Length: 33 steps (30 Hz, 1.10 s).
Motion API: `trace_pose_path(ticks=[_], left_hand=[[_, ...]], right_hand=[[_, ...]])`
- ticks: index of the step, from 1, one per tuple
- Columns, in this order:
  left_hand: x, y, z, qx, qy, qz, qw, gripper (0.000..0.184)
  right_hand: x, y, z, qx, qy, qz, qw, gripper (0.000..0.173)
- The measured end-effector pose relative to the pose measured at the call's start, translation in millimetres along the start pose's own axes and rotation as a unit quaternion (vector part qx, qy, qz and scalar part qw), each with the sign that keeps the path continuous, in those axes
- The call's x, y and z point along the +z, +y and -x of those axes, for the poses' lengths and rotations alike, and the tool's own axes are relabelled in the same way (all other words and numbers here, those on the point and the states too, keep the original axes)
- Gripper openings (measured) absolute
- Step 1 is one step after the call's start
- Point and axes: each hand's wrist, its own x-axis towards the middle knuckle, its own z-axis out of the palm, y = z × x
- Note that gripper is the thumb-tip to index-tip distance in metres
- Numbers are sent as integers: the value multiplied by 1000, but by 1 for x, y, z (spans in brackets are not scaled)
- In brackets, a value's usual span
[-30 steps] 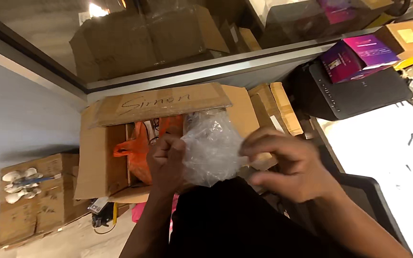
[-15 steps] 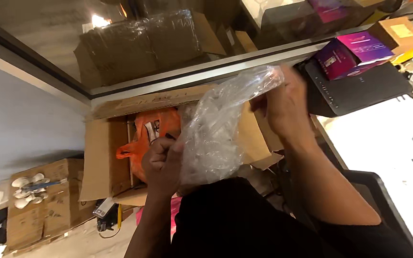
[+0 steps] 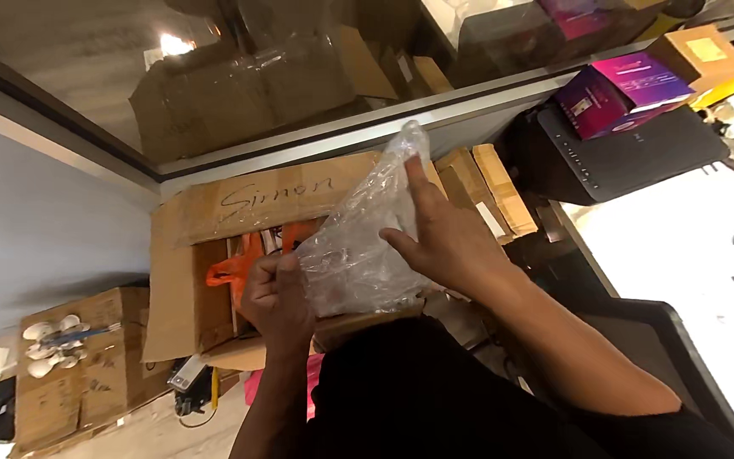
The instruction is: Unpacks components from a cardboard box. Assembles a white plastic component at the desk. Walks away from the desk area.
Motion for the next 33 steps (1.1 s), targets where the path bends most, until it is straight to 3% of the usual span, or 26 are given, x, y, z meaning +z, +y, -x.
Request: trace_pose_path(ticks=[2,4,6,7,8,10,12,13,15,16,17,19,20,22,24,26,27,30,33], left_hand=[[-2,-1,-1,18,5,-12,1000,12],[-5,-1,0,34,-13,-26,999,9],[-10,0,-1,26,-55,-31,998,7],[-13,1,-1,17,-83,-35,996,7],[-17,2,-2,9,-110,-41,993,7],[-22,4,-5,18,-120,-65,990,7],[-24,5,-6,71,-95,-104,988,12],[-22,9,-6,94,-104,-126,982,29],[-6,23,-3,102,-178,-217,955,83],[6,26,-1,98,-207,-270,935,100],[17,25,2,98,-222,-320,916,99],[32,15,2,101,-207,-380,896,60],[34,10,0,109,-186,-389,896,40],[32,3,-4,121,-147,-368,910,21],[29,1,-7,116,-126,-314,934,18],[27,0,-8,119,-126,-264,949,16],[28,-1,-8,128,-130,-247,952,15],[34,-2,-7,164,-144,-213,952,13],[39,-4,-2,181,-154,-182,954,12]], right_hand=[[-9,6,7,-3,-16,-30,999,102],[-15,11,14,21,-52,-71,996,91],[-18,16,23,24,-89,-103,990,66],[-19,20,28,4,-117,-118,986,40],[-21,24,34,-30,-156,-148,976,24],[-25,30,43,-122,-193,-249,941,21],[-20,31,46,-148,-172,-383,896,18],[-16,30,46,-133,-159,-422,883,22],[-9,25,39,-108,-159,-452,871,53],[-7,21,34,-110,-160,-450,871,65],[-7,17,30,-125,-143,-437,879,72],[-8,12,24,-174,-27,-362,915,72],[-8,12,23,-194,49,-327,923,66],[-8,19,27,-214,155,-333,905,40],[-5,30,36,-206,110,-375,897,19],[9,39,41,-156,-15,-354,922,22],[19,42,39,-115,-61,-316,940,24],[43,39,22,5,-97,-128,987,23],[49,25,-4,107,-221,30,969,28]])
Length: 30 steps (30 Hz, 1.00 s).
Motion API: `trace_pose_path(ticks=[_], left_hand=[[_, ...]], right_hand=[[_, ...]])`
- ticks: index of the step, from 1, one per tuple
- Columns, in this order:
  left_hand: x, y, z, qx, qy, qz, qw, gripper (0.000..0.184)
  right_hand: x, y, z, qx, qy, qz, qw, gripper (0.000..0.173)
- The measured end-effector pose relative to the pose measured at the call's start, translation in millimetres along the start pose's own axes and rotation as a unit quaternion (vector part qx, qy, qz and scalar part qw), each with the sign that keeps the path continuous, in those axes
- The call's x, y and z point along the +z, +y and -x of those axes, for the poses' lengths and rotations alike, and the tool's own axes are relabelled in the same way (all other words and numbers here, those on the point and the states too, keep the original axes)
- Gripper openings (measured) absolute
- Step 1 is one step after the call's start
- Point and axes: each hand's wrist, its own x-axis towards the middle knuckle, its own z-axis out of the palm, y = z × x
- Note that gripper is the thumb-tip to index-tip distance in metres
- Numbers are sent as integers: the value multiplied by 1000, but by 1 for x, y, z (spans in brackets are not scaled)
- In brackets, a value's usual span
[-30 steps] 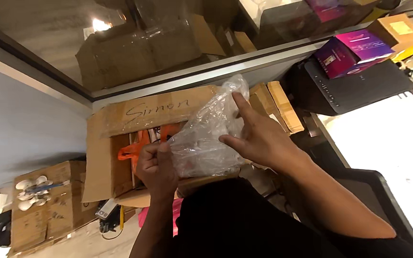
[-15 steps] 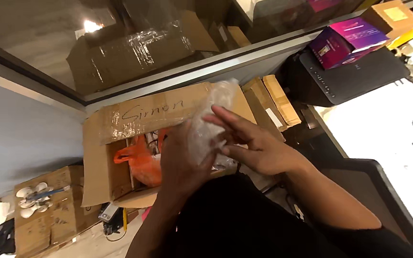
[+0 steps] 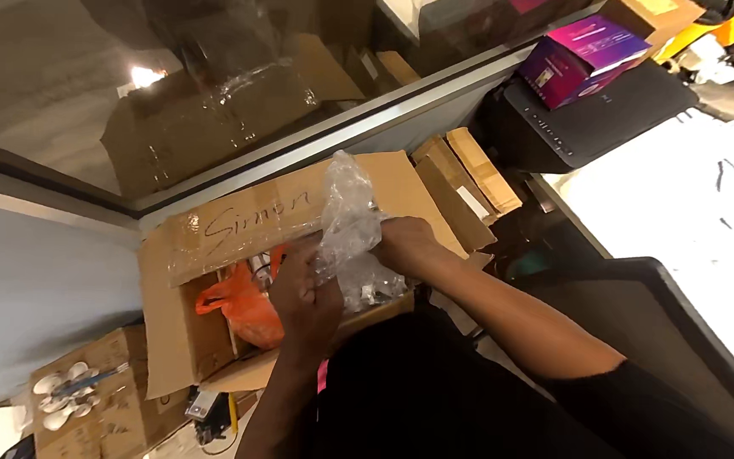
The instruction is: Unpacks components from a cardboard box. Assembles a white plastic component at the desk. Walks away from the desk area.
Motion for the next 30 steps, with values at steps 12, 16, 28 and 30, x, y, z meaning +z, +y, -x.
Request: trace_pose_path(ticks=[12,16,28,30], left_hand=[[-9,-7,6,-12,8,11,1000,15],[-7,-9,6,-14,10,25,1000,15],[-6,-17,4,-63,-41,-20,997,38],[-2,-10,14,-80,-77,-49,993,52]], right_hand=[[-5,-17,-16,-23,-107,95,990,19],[13,8,-4,-273,-9,56,960,40],[18,-27,21,-216,-177,86,956,41],[16,-27,29,-221,-175,98,954,40]])
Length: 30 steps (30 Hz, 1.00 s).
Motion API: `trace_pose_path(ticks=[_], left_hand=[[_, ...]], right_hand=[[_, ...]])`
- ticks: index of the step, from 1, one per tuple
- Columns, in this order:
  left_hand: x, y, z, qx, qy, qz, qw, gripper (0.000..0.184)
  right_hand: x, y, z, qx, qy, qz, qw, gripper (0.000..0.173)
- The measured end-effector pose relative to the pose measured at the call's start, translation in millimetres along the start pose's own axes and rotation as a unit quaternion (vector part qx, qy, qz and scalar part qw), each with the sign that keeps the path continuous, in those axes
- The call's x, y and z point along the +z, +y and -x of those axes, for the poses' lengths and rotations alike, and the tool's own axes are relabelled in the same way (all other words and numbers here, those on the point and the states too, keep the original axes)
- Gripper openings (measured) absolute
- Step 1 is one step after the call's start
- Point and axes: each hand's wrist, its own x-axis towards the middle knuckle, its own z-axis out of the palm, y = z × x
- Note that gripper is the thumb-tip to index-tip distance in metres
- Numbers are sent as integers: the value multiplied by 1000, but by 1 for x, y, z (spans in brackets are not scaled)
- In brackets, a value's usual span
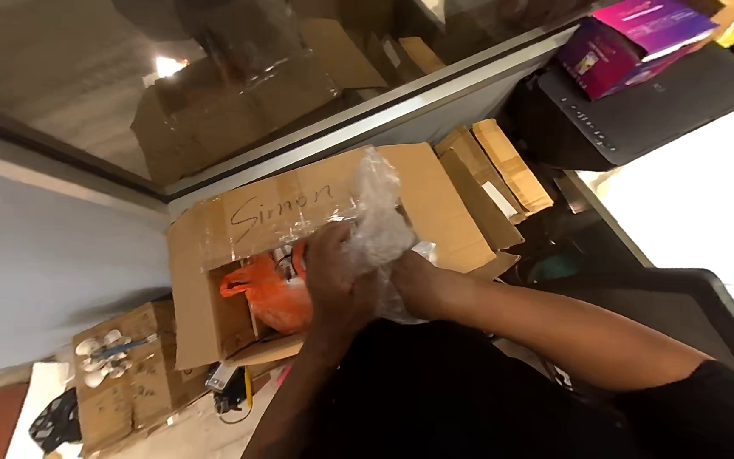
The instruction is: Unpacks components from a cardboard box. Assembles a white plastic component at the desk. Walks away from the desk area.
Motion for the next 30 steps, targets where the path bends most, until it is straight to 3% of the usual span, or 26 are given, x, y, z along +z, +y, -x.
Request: trace_pose_path(ticks=[2,6,8,11,13,15,17,19,20,23,25,27,30], left_hand=[[9,7,8,7,-34,-14,999,57],[19,10,16,31,-71,-56,995,42],[19,4,18,29,-61,-75,995,39],[14,-4,19,-10,-65,-101,993,45],[13,-8,19,-35,-76,-124,989,50],[13,-13,20,-47,-77,-142,986,53],[12,-17,19,-60,-80,-150,984,54],[11,-20,19,-83,-83,-146,982,56],[11,-21,19,-91,-85,-144,982,58],[13,-23,20,-86,-84,-134,984,59],[15,-22,21,-76,-80,-115,987,61],[18,-20,22,-61,-69,-104,990,62],[18,-17,22,-39,-53,-109,992,62]], right_hand=[[-7,5,7,-6,9,-29,1000,35],[-1,46,1,-97,195,21,976,14],[-9,60,3,-111,215,0,970,15],[-25,69,17,-64,175,-61,981,24],[-28,74,29,-27,144,-20,989,33],[-27,72,44,15,46,-18,999,39],[-21,65,59,-6,-42,-57,997,35],[-14,56,75,-55,-58,-118,990,37],[-11,52,81,-74,-13,-127,989,37],[3,49,69,-130,251,-138,949,25],[3,48,45,-174,298,-190,919,28],[2,44,20,-127,283,-169,936,24],[4,30,-7,77,263,-33,961,32]])
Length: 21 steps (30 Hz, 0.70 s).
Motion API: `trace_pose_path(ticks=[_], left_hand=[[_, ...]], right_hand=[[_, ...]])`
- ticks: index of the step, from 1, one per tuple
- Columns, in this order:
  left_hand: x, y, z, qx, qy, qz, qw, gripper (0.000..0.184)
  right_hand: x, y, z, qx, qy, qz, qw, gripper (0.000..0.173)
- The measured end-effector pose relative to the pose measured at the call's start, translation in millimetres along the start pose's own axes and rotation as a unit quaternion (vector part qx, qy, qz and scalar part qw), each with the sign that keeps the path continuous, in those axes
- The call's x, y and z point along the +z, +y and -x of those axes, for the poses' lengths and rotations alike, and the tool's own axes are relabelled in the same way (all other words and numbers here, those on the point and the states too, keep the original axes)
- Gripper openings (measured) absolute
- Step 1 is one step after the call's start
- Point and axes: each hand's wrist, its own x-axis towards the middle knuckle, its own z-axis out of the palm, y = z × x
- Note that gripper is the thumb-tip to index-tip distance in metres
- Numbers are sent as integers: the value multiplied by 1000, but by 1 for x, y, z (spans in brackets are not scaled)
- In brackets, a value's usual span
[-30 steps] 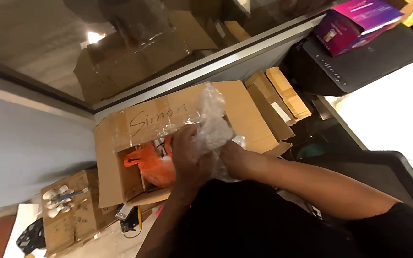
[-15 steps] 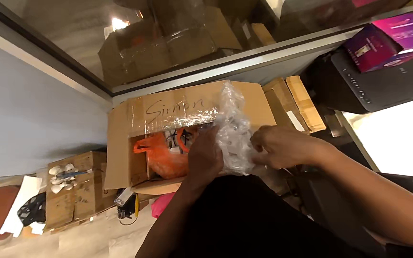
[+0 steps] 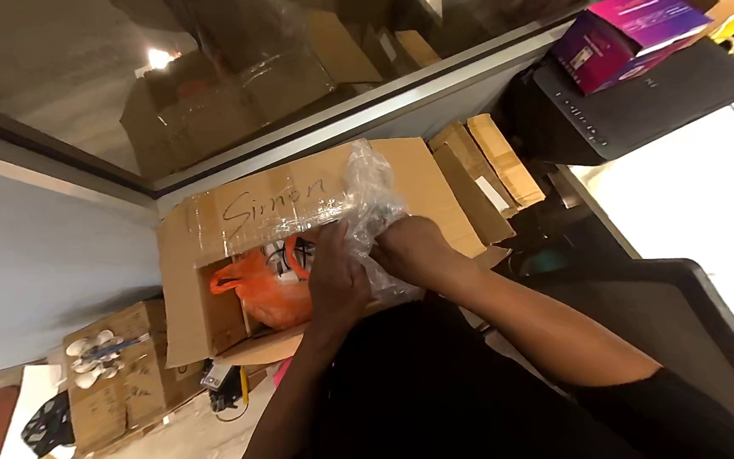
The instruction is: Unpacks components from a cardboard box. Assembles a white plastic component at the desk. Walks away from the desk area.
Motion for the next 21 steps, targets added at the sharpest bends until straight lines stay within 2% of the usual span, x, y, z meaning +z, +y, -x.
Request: trace_pose_path(ticks=[2,3,5,7,10,13,14,17,20,21], left_hand=[[-1,1,1,7,7,1,1000,62],[-1,2,3,8,6,1,1000,61],[-2,4,9,11,-4,4,1000,59],[1,6,18,25,-13,4,1000,58],[3,10,28,22,-32,20,999,58],[2,10,30,18,-34,43,998,61],[2,10,29,15,-32,47,998,63],[1,12,27,-20,-17,29,999,64],[-4,14,19,-96,-14,29,995,67],[-6,14,15,-123,-13,48,991,68]], right_hand=[[-8,-8,-2,102,-87,57,989,30],[-13,-10,0,127,-130,70,981,29],[-23,-8,8,138,-177,75,972,24],[-30,0,20,128,-173,71,974,21],[-31,22,38,88,-67,16,994,36],[-30,37,51,117,13,-63,991,61],[-28,40,56,118,64,-80,988,64],[-24,39,73,81,255,-124,955,48],[-18,40,82,51,383,-270,882,23],[-14,42,83,46,403,-339,849,20]])
